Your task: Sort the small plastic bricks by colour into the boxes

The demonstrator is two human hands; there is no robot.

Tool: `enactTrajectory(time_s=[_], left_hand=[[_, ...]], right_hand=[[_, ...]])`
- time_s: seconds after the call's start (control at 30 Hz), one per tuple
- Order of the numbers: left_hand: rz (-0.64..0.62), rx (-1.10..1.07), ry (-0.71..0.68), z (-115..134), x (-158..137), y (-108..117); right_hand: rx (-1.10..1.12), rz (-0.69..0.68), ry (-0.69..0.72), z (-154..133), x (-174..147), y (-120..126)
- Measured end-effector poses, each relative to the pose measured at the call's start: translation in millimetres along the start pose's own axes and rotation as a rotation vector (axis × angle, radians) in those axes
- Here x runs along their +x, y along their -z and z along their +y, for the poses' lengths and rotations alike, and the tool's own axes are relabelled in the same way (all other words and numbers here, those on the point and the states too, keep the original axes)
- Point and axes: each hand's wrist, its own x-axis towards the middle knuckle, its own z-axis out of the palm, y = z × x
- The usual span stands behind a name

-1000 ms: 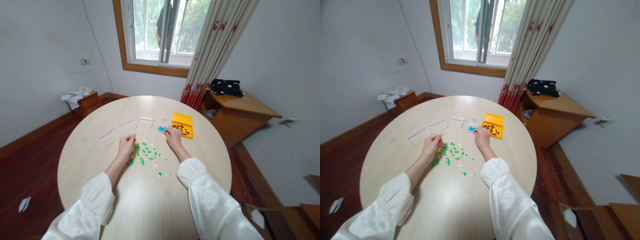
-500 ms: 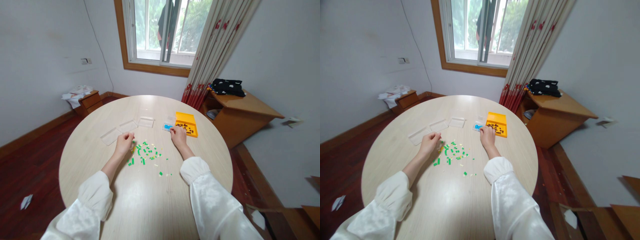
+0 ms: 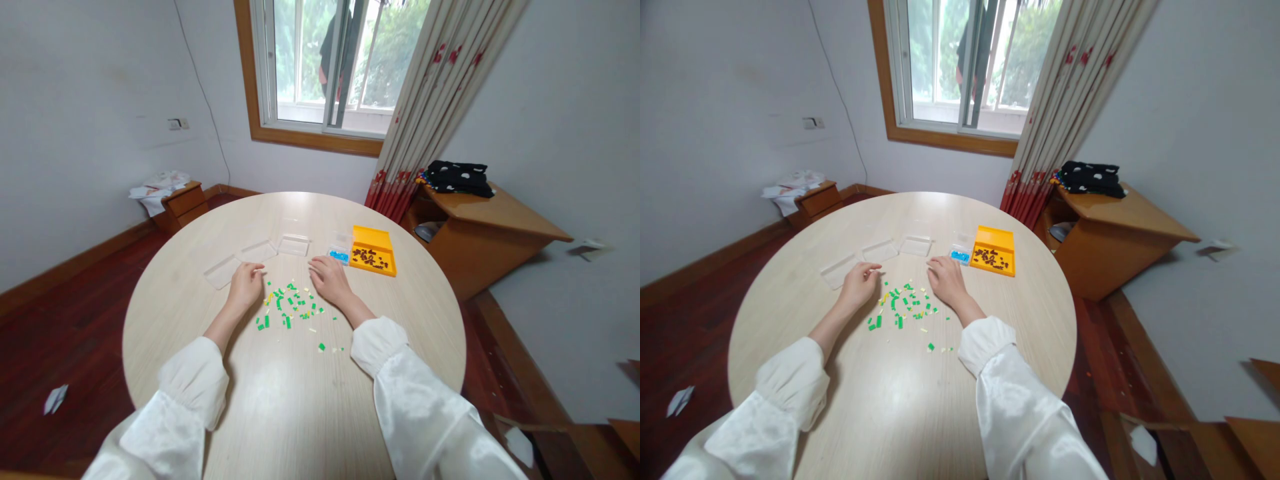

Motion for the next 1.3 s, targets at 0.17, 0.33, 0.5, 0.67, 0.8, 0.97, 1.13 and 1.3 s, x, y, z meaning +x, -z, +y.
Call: enactTrajectory(time_s=[0.17, 0.33, 0.5, 0.67, 0.8, 0.97, 1.13, 1.3], left_hand=[[0.007, 0.204, -0.058, -4, -3, -8], [-0.046, 0.365, 0.003, -4, -5, -9], [-0.067, 0.377, 0.022, -2, -6, -8], [0.152, 0.361, 0.028, -3, 2, 14], [0.281, 0.378, 0.165, -18, 7, 35], [0.309, 0.382, 0.274, -28, 8, 43], [0.401, 0.372, 0.232, -27, 12, 54], [0.428, 0.343, 0.233, -43, 21, 69]], right_hand=[[-0.068, -0.198, 0.022, -9, 5, -8], [-0.078, -0.297, -0.005, -6, 12, -9], [-0.066, -0.297, -0.002, -6, 15, -9], [-0.037, -0.181, -0.011, -3, 14, -10], [0.008, -0.113, 0.005, 0, 13, -12], [0.068, -0.059, 0.005, 3, 13, -14], [0.113, -0.028, 0.01, 4, 13, -14], [0.129, -0.004, 0.01, 4, 13, -14]])
